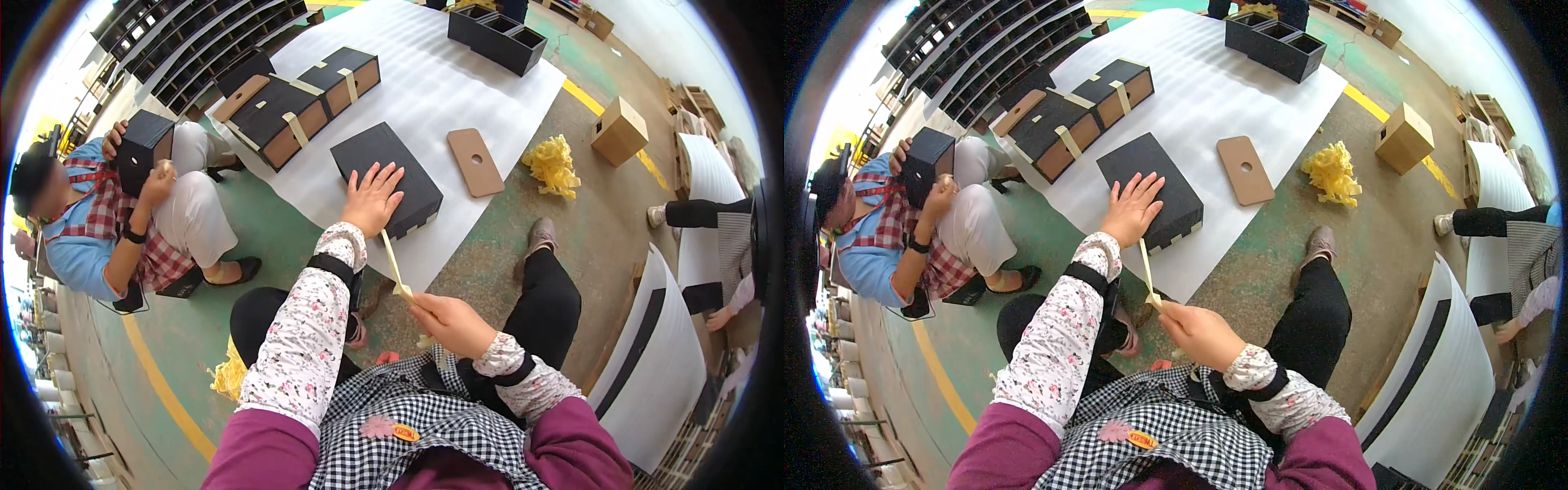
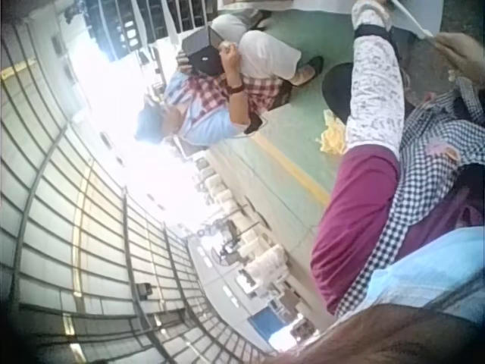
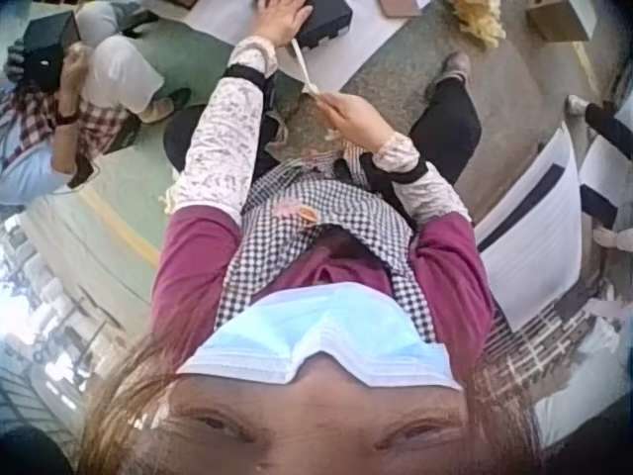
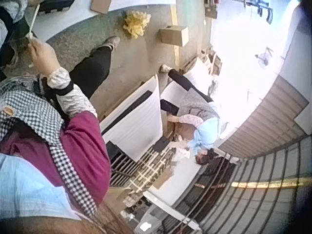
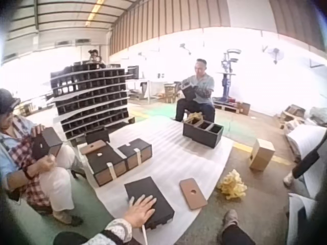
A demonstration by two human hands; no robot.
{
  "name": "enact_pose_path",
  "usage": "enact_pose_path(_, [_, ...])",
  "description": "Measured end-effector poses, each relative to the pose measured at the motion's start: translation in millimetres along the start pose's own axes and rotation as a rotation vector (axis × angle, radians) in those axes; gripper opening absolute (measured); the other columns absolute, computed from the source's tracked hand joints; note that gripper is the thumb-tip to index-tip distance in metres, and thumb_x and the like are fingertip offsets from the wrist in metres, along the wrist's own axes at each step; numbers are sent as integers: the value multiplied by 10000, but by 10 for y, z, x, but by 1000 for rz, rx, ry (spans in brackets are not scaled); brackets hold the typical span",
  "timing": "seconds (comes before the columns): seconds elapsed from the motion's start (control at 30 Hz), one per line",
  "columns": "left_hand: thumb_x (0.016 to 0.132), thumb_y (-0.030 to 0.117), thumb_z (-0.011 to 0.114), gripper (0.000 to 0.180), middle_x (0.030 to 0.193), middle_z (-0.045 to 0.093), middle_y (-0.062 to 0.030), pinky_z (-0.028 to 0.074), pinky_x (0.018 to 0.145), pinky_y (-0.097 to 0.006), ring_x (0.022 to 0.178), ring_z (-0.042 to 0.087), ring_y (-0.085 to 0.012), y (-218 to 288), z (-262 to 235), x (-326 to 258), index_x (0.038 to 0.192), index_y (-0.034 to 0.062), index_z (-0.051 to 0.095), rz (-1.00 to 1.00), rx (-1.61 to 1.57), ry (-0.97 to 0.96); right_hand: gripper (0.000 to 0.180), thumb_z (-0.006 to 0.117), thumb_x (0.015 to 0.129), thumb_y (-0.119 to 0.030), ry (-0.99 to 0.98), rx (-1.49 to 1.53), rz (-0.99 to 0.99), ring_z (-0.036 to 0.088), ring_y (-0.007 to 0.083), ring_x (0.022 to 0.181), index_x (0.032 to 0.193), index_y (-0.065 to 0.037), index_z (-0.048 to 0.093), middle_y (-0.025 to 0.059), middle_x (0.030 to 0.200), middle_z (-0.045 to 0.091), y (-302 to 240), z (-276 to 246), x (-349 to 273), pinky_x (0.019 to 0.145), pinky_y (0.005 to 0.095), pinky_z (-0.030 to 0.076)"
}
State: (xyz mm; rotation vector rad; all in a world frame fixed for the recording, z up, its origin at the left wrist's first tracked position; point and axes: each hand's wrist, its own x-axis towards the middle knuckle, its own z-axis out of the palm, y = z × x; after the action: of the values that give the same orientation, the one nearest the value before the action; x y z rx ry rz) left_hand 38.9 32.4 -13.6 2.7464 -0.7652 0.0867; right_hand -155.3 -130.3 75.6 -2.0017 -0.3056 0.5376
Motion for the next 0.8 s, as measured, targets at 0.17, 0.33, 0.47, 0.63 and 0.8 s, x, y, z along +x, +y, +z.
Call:
enact_pose_path(0.17, [931,388,355,472,1431,306,-4,80,1073,-519,1335,223,-228,-91,69,43,1367,208,341,-3,9,64,294,492,878,-163,-357,265,-336,616,241,853,1131,-30,561,88,997,636,-203,-210,-147,767,343,482])
enact_pose_path(0.33, [885,439,447,603,1454,245,-81,62,1086,-473,1358,165,-248,-89,22,78,1381,130,300,-51,-228,9,212,457,925,-179,490,733,-142,421,63,531,1061,-62,569,-34,652,437,270,-1020,315,491,212,412])
enact_pose_path(0.47, [828,468,565,816,1460,149,-206,90,1095,-419,1356,145,-317,3,209,-123,1392,3,202,-256,-598,450,178,493,926,-220,771,1440,-105,410,51,532,1023,-80,544,-48,648,408,1066,-1157,540,472,204,384])
enact_pose_path(0.63, [802,428,638,805,1400,271,-201,245,1035,-356,1271,296,-301,338,594,-557,1344,-40,270,-455,-983,376,198,561,868,-266,743,1239,-199,428,65,607,962,-92,545,-38,677,436,946,-1109,616,548,210,376])
enact_pose_path(0.8, [831,370,632,540,1108,572,-132,398,878,-323,991,535,-226,239,625,-548,1150,-47,506,-438,-926,77,255,546,873,-286,755,1265,-143,439,61,632,1012,-72,562,-35,692,450,941,-1187,589,588,202,388])
